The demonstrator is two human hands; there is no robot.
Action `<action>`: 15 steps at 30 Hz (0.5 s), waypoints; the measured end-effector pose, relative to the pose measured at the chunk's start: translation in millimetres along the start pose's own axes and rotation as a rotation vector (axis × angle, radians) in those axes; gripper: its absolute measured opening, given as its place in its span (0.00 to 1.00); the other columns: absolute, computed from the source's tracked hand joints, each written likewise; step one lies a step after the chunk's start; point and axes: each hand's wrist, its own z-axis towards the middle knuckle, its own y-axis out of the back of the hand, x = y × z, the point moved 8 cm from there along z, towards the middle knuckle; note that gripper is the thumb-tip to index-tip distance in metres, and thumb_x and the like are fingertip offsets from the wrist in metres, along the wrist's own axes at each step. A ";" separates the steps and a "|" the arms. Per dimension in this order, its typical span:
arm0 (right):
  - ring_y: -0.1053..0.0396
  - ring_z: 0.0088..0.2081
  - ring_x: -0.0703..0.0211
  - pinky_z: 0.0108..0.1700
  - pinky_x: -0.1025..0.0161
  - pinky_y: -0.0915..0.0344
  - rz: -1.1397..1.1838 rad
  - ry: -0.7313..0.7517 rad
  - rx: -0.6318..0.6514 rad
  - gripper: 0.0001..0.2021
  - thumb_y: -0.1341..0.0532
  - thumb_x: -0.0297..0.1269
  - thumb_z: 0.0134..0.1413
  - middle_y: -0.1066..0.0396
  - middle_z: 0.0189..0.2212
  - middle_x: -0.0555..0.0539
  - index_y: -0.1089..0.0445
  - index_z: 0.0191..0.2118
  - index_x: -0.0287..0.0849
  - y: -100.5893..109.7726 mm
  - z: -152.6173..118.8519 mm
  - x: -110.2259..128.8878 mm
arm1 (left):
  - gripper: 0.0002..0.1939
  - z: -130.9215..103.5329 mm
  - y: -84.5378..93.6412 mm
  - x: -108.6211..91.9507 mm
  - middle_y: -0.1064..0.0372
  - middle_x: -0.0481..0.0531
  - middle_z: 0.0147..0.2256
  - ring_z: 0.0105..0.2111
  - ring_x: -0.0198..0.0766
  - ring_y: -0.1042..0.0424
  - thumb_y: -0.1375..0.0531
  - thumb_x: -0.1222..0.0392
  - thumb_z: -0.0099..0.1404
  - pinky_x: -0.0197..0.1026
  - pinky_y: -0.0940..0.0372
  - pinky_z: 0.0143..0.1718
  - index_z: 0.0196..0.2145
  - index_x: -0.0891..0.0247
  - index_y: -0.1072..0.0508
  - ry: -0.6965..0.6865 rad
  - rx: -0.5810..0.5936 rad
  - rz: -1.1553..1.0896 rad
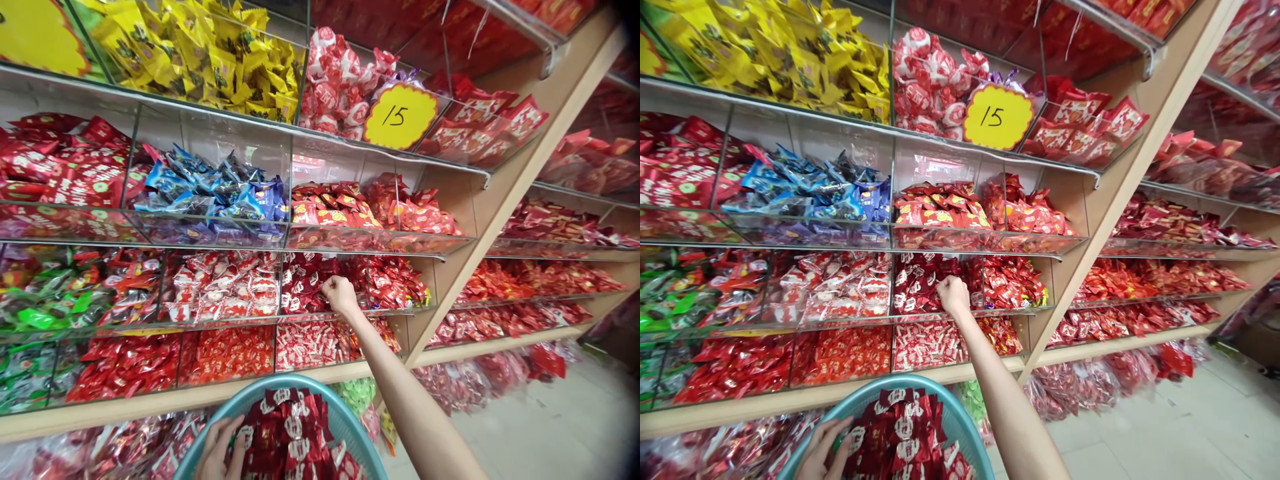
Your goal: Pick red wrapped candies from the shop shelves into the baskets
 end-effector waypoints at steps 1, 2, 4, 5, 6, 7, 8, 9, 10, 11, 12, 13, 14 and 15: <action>0.36 0.26 0.62 0.27 0.68 0.46 0.007 0.007 -0.013 0.07 0.45 0.36 0.48 0.31 0.22 0.50 0.35 0.23 0.43 3.4 -0.1 0.5 | 0.19 -0.1 0.9 -1.9 0.34 0.52 0.41 0.34 0.38 0.30 0.47 0.46 0.57 0.36 0.33 0.30 0.42 0.57 0.28 -0.010 -0.007 -0.004; 0.36 0.25 0.63 0.27 0.68 0.46 0.012 0.017 -0.027 0.08 0.46 0.36 0.49 0.31 0.22 0.50 0.35 0.23 0.43 7.5 -0.7 1.5 | 0.19 -0.4 1.8 -3.8 0.34 0.53 0.41 0.36 0.39 0.30 0.47 0.47 0.57 0.36 0.33 0.31 0.41 0.57 0.28 -0.021 -0.013 -0.010; 0.38 0.24 0.63 0.27 0.68 0.47 0.008 0.058 -0.062 0.09 0.47 0.37 0.50 0.33 0.21 0.50 0.35 0.24 0.42 18.3 -4.1 5.8 | 0.18 -1.3 3.0 -7.3 0.34 0.53 0.41 0.38 0.40 0.31 0.47 0.47 0.57 0.36 0.33 0.32 0.40 0.57 0.27 -0.036 -0.019 -0.031; 0.39 0.23 0.63 0.27 0.67 0.48 -0.003 0.090 -0.087 0.09 0.47 0.36 0.51 0.33 0.20 0.51 0.35 0.24 0.42 25.4 -7.3 9.6 | 0.18 -1.7 3.4 -9.2 0.33 0.53 0.41 0.38 0.40 0.31 0.47 0.47 0.57 0.35 0.33 0.31 0.40 0.57 0.27 -0.034 -0.022 -0.049; 0.40 0.23 0.63 0.28 0.67 0.48 -0.019 0.132 -0.115 0.09 0.48 0.36 0.51 0.34 0.20 0.51 0.36 0.24 0.42 33.5 -12.0 14.7 | 0.18 -1.8 3.7 -11.7 0.33 0.53 0.41 0.38 0.40 0.30 0.47 0.46 0.56 0.35 0.33 0.29 0.39 0.57 0.26 -0.024 -0.025 -0.074; 0.40 0.24 0.63 0.28 0.67 0.48 -0.041 0.184 -0.145 0.09 0.48 0.36 0.52 0.34 0.21 0.50 0.36 0.24 0.42 42.2 -18.6 21.2 | 0.19 -1.6 3.8 -15.6 0.32 0.53 0.41 0.38 0.40 0.30 0.46 0.45 0.55 0.34 0.33 0.27 0.39 0.57 0.26 -0.010 -0.024 -0.112; 0.40 0.26 0.62 0.30 0.66 0.47 -0.067 0.243 -0.172 0.10 0.48 0.36 0.53 0.34 0.22 0.50 0.36 0.24 0.42 50.8 -27.5 28.6 | 0.20 -0.9 3.7 -21.4 0.32 0.53 0.40 0.38 0.41 0.30 0.45 0.44 0.54 0.34 0.33 0.27 0.38 0.58 0.26 0.007 -0.021 -0.166; 0.40 0.27 0.61 0.32 0.65 0.47 -0.093 0.305 -0.193 0.10 0.49 0.36 0.54 0.34 0.24 0.49 0.36 0.25 0.41 58.6 -38.9 36.3 | 0.20 0.4 2.7 -28.9 0.31 0.53 0.40 0.39 0.42 0.30 0.44 0.43 0.53 0.35 0.33 0.28 0.37 0.58 0.25 0.032 -0.002 -0.234; 0.40 0.29 0.60 0.33 0.65 0.47 -0.118 0.371 -0.206 0.10 0.49 0.36 0.56 0.34 0.26 0.48 0.36 0.27 0.41 65.0 -52.8 44.3 | 0.21 2.2 1.1 -39.0 0.31 0.53 0.40 0.40 0.43 0.30 0.43 0.43 0.51 0.36 0.32 0.33 0.36 0.59 0.25 0.062 0.030 -0.319; 0.41 0.31 0.59 0.35 0.64 0.47 -0.143 0.436 -0.206 0.10 0.50 0.36 0.57 0.34 0.27 0.47 0.36 0.28 0.41 68.8 -69.0 51.7 | 0.21 4.2 -1.7 -50.2 0.30 0.54 0.40 0.41 0.44 0.30 0.42 0.42 0.51 0.38 0.32 0.38 0.35 0.61 0.25 0.112 0.081 -0.421; 0.41 0.32 0.59 0.36 0.63 0.47 -0.169 0.498 -0.197 0.10 0.51 0.35 0.58 0.34 0.28 0.47 0.36 0.30 0.40 70.0 -87.0 57.8 | 0.22 5.2 -8.3 -61.5 0.30 0.55 0.40 0.39 0.44 0.29 0.42 0.42 0.51 0.40 0.32 0.38 0.36 0.62 0.26 0.203 0.183 -0.520; 0.42 0.32 0.59 0.36 0.62 0.48 -0.197 0.555 -0.180 0.10 0.52 0.35 0.59 0.35 0.28 0.46 0.36 0.31 0.40 68.1 -106.2 62.4 | 0.24 5.4 -13.2 -73.8 0.30 0.57 0.41 0.38 0.45 0.29 0.42 0.42 0.52 0.42 0.32 0.37 0.39 0.63 0.27 0.306 0.268 -0.636; 0.42 0.32 0.59 0.35 0.62 0.48 -0.231 0.608 -0.156 0.10 0.52 0.34 0.60 0.36 0.28 0.46 0.35 0.32 0.40 63.3 -125.9 65.3 | 0.25 5.8 -16.4 -89.1 0.31 0.57 0.44 0.41 0.44 0.29 0.44 0.42 0.55 0.43 0.32 0.41 0.43 0.63 0.30 0.384 0.340 -0.785; 0.43 0.32 0.59 0.35 0.62 0.49 -0.266 0.665 -0.126 0.10 0.52 0.33 0.60 0.36 0.28 0.46 0.35 0.32 0.40 55.7 -145.7 66.8 | 0.26 6.9 -17.8 -106.3 0.33 0.58 0.46 0.43 0.44 0.31 0.48 0.41 0.58 0.45 0.34 0.44 0.46 0.63 0.32 0.435 0.401 -0.955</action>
